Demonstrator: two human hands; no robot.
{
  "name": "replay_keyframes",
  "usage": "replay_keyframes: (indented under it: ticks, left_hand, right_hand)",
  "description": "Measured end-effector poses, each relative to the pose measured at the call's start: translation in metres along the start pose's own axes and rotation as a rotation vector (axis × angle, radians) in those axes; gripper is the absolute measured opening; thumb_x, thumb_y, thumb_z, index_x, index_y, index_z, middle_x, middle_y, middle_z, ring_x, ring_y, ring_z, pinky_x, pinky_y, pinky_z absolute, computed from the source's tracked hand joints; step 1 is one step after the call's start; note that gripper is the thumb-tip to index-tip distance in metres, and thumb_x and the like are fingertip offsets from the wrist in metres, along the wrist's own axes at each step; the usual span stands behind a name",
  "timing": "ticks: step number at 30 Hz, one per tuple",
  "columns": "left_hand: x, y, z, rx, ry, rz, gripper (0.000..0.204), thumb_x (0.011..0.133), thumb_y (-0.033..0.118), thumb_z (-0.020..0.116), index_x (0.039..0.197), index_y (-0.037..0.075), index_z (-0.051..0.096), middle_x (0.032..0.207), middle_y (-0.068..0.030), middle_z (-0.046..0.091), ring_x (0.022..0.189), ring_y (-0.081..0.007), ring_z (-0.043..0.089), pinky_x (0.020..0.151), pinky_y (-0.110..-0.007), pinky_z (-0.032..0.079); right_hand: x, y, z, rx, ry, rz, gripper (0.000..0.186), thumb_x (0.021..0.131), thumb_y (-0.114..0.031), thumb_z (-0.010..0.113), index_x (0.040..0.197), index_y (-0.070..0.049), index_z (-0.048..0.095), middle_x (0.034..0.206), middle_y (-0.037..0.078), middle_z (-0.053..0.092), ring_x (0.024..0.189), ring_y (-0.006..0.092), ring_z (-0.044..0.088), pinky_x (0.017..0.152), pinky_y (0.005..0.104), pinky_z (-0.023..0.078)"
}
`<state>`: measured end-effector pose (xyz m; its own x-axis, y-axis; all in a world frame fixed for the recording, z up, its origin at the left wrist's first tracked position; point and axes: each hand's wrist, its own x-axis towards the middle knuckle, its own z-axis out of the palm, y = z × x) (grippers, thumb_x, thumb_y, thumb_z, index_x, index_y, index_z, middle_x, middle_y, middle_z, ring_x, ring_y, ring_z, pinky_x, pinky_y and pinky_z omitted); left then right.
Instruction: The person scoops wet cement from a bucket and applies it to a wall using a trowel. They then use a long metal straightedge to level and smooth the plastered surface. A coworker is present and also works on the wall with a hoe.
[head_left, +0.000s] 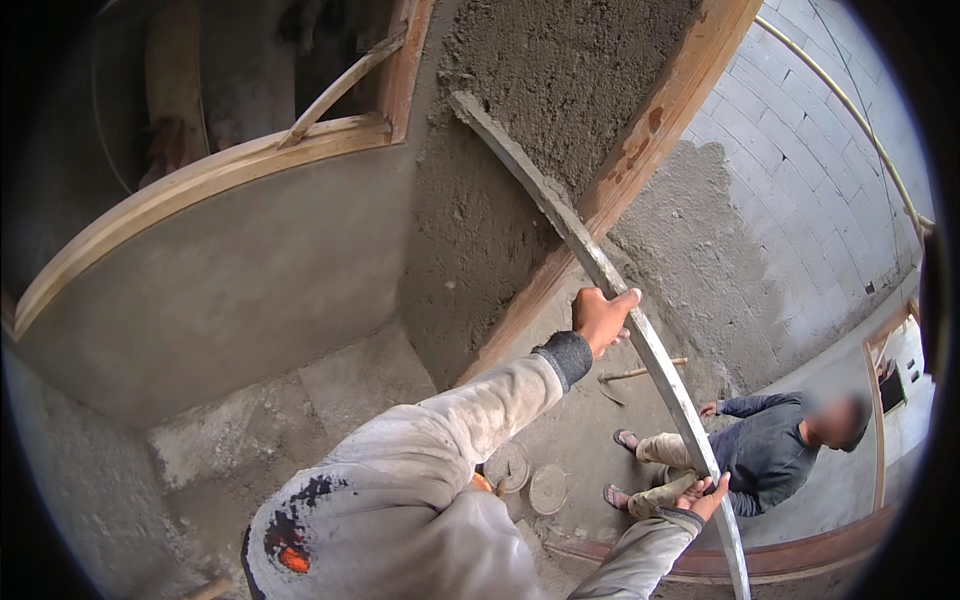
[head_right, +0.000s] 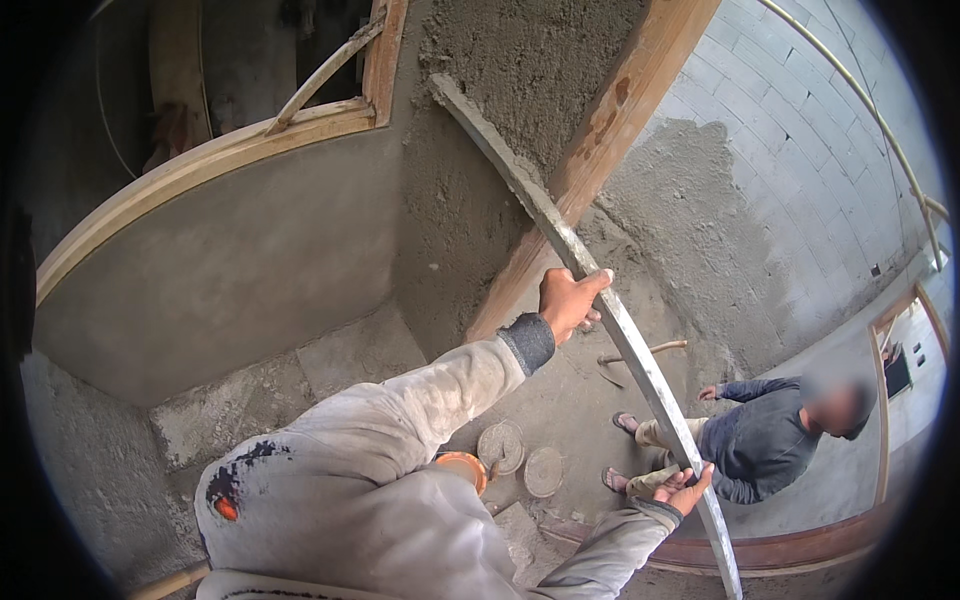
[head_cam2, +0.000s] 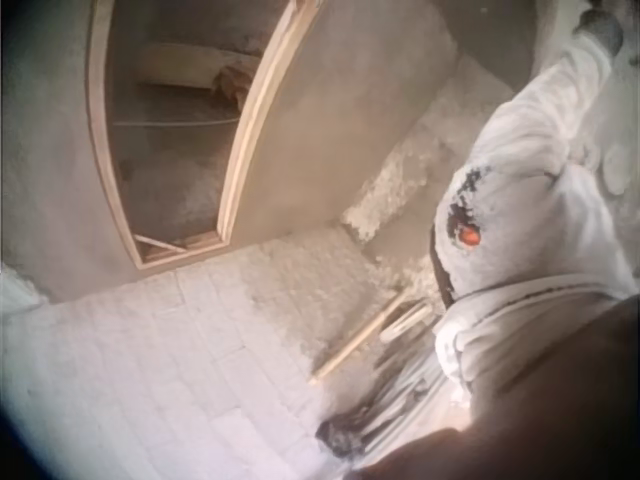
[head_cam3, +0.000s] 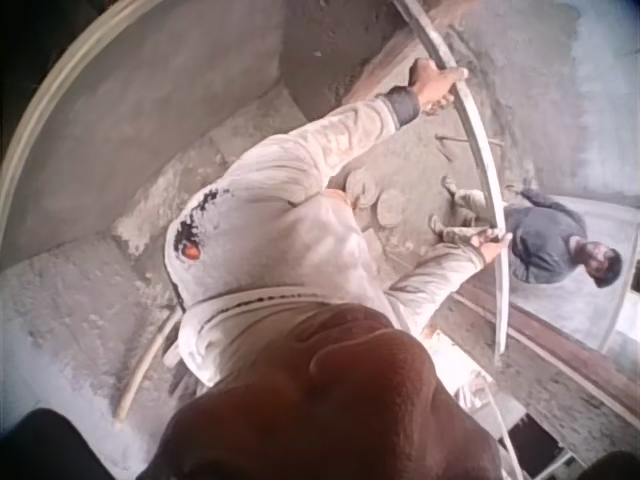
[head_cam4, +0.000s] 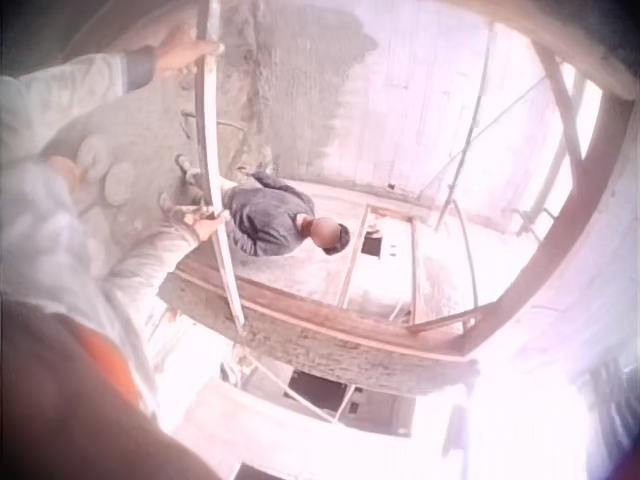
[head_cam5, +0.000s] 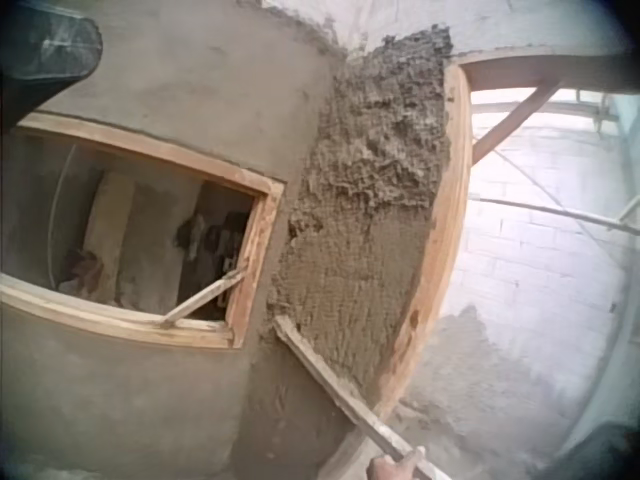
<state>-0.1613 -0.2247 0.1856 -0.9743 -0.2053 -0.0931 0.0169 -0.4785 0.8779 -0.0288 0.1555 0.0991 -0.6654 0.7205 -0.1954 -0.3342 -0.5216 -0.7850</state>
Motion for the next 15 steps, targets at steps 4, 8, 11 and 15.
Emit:
replay_keyframes:
  ticks: [4,8,11,15]
  left_hand:
    - [0.007,0.024,0.004,0.040,-0.061,0.060,0.032,0.082,0.025,0.074,0.083,-0.007,0.069,0.075,-0.0117,0.068,0.044,-0.0122,0.055,0.035,-0.025,0.042]
    - [0.019,0.082,0.029,0.012,-0.130,0.266,0.039,0.079,0.029,0.076,0.074,-0.007,0.063,0.064,-0.0108,0.061,0.043,-0.0142,0.059,0.035,-0.025,0.044]
    - [0.014,0.111,0.040,0.027,-0.183,0.391,0.038,0.080,0.029,0.076,0.066,0.000,0.055,0.060,-0.0101,0.059,0.044,-0.0152,0.061,0.035,-0.025,0.047]
    - [-0.010,0.104,0.032,0.041,-0.246,0.509,0.043,0.085,0.036,0.069,0.063,0.004,0.054,0.058,-0.0043,0.056,0.049,-0.0103,0.056,0.043,-0.028,0.046]
  right_hand:
    - [-0.028,-0.008,0.037,0.046,0.018,-0.015,0.030,0.079,-0.032,0.077,0.094,-0.012,0.061,0.071,0.000,0.065,0.058,0.0069,0.062,0.048,0.0166,0.053]
    - [-0.034,-0.030,0.068,0.078,-0.117,-0.003,0.033,0.079,-0.029,0.078,0.095,-0.008,0.058,0.071,0.002,0.064,0.055,0.0072,0.060,0.047,0.0160,0.051]
    - [-0.049,-0.033,0.083,0.176,-0.241,-0.046,0.030,0.081,-0.025,0.076,0.092,-0.004,0.057,0.072,0.004,0.065,0.054,0.0086,0.060,0.048,0.0160,0.053]
    - [-0.059,-0.018,0.053,0.250,-0.276,0.090,0.021,0.084,-0.023,0.072,0.085,-0.006,0.060,0.072,0.004,0.066,0.056,0.0114,0.062,0.048,0.0198,0.055]
